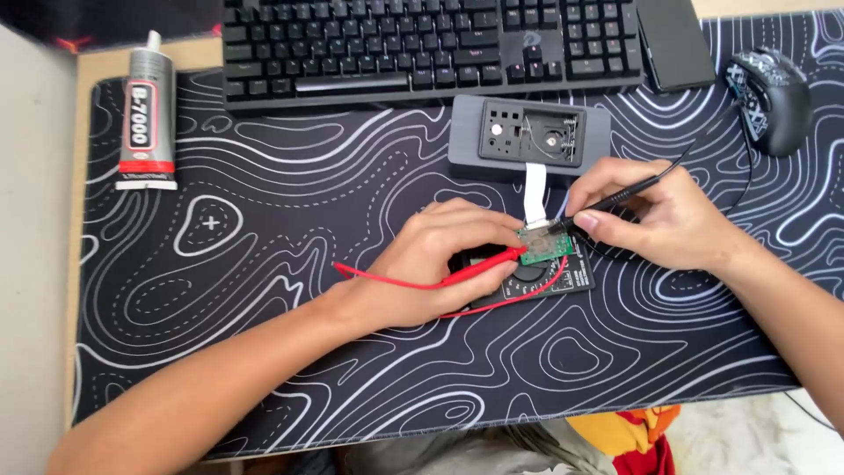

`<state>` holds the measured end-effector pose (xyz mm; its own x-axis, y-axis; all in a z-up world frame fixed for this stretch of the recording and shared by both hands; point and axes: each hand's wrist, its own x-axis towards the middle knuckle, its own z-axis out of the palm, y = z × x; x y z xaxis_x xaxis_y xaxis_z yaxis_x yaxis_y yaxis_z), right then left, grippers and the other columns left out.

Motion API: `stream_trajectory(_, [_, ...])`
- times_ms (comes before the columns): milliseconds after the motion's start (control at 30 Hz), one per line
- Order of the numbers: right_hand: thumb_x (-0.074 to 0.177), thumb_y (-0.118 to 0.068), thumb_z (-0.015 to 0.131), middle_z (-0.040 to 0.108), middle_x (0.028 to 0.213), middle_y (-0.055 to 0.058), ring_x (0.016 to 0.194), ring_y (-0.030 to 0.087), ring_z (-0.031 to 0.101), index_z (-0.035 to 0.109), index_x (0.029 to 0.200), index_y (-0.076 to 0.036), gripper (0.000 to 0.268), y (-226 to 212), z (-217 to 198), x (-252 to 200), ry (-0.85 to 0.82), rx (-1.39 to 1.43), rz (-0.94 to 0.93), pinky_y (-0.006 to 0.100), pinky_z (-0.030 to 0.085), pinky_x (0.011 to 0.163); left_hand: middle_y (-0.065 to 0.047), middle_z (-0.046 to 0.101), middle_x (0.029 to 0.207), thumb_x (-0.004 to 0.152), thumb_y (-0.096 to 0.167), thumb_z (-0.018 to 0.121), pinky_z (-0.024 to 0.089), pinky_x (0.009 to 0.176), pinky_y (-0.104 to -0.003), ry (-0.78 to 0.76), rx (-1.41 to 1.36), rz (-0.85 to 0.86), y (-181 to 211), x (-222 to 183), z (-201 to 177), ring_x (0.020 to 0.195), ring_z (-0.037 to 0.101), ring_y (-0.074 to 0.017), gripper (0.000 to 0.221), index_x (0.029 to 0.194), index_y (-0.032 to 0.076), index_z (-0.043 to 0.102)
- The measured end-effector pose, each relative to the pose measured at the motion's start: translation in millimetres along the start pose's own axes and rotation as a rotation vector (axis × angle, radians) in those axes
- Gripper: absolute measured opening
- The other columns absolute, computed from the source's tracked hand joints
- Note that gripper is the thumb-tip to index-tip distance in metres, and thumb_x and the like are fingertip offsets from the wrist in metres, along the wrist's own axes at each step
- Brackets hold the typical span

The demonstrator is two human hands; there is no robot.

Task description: Testing a small circuit board using a multimeter with red and black probes at a workstation.

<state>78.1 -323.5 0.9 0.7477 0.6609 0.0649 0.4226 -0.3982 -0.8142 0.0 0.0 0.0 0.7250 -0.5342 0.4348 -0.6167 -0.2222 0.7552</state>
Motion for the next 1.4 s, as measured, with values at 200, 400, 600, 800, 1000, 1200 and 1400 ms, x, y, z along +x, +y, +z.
stream_trajectory(200, [0.105,-0.019,0.078,0.084,0.105,0.003,0.095,0.014,0.080,0.082,0.116,-0.010,0.016,-1,0,0,0.013,-0.013,-0.032,0.029,0.065,0.090,-0.011,0.084,0.130,0.111,0.018,0.078,0.057,0.109,-0.044,0.018,-0.045,0.003,-3,4,0,0.114,0.080,-0.0289,0.018,0.125,0.007,0.082])
stream_trajectory(400, [0.105,-0.016,0.077,0.081,0.100,0.001,0.085,0.010,0.076,0.080,0.113,-0.011,0.010,-5,3,-2,0.017,0.009,-0.045,0.026,0.062,0.082,-0.004,0.083,0.130,0.108,0.019,0.081,0.053,0.107,-0.044,0.053,-0.015,-0.045,-3,2,10,0.115,0.080,-0.0246,0.015,0.122,0.013,0.082])
stream_trajectory(600, [0.104,-0.012,0.078,0.078,0.091,0.001,0.074,0.010,0.066,0.080,0.111,-0.008,0.008,-12,10,-1,0.031,0.025,-0.119,0.023,0.058,0.069,-0.005,0.084,0.124,0.108,0.014,0.082,0.053,0.103,-0.040,0.090,-0.006,-0.014,0,2,11,0.106,0.078,-0.0224,0.017,0.125,0.010,0.083])
stream_trajectory(800, [0.103,-0.011,0.075,0.080,0.091,0.002,0.076,0.012,0.075,0.077,0.104,-0.007,0.005,-19,11,-1,0.079,-0.065,-0.246,0.025,0.060,0.070,-0.010,0.087,0.124,0.106,0.012,0.083,0.057,0.104,-0.043,0.066,0.000,-0.003,0,8,4,0.111,0.082,-0.0275,0.017,0.122,0.006,0.083])
stream_trajectory(1000, [0.107,-0.011,0.072,0.073,0.088,0.002,0.070,0.013,0.063,0.075,0.107,-0.006,0.005,-13,20,-3,0.087,-0.008,-0.250,0.027,0.057,0.072,-0.013,0.084,0.124,0.110,0.013,0.076,0.056,0.106,-0.045,0.030,-0.002,0.069,-4,5,2,0.115,0.080,-0.0300,0.018,0.124,0.002,0.080])
stream_trajectory(1200, [0.104,-0.008,0.080,0.075,0.095,0.004,0.079,0.016,0.069,0.073,0.108,-0.006,0.008,-12,24,-5,0.111,-0.083,-0.256,0.028,0.060,0.075,-0.011,0.080,0.124,0.110,0.015,0.079,0.055,0.100,-0.043,0.063,0.038,0.068,-4,3,10,0.106,0.077,-0.0274,0.016,0.123,0.006,0.082])
stream_trajectory(1400, [0.105,-0.009,0.079,0.075,0.094,0.004,0.078,0.016,0.069,0.073,0.107,-0.005,0.007,-12,22,-3,0.106,-0.099,-0.278,0.027,0.061,0.075,-0.008,0.082,0.124,0.111,0.019,0.079,0.051,0.096,-0.042,0.087,0.100,0.052,-4,1,13,0.111,0.076,-0.0261,0.017,0.123,0.009,0.084])
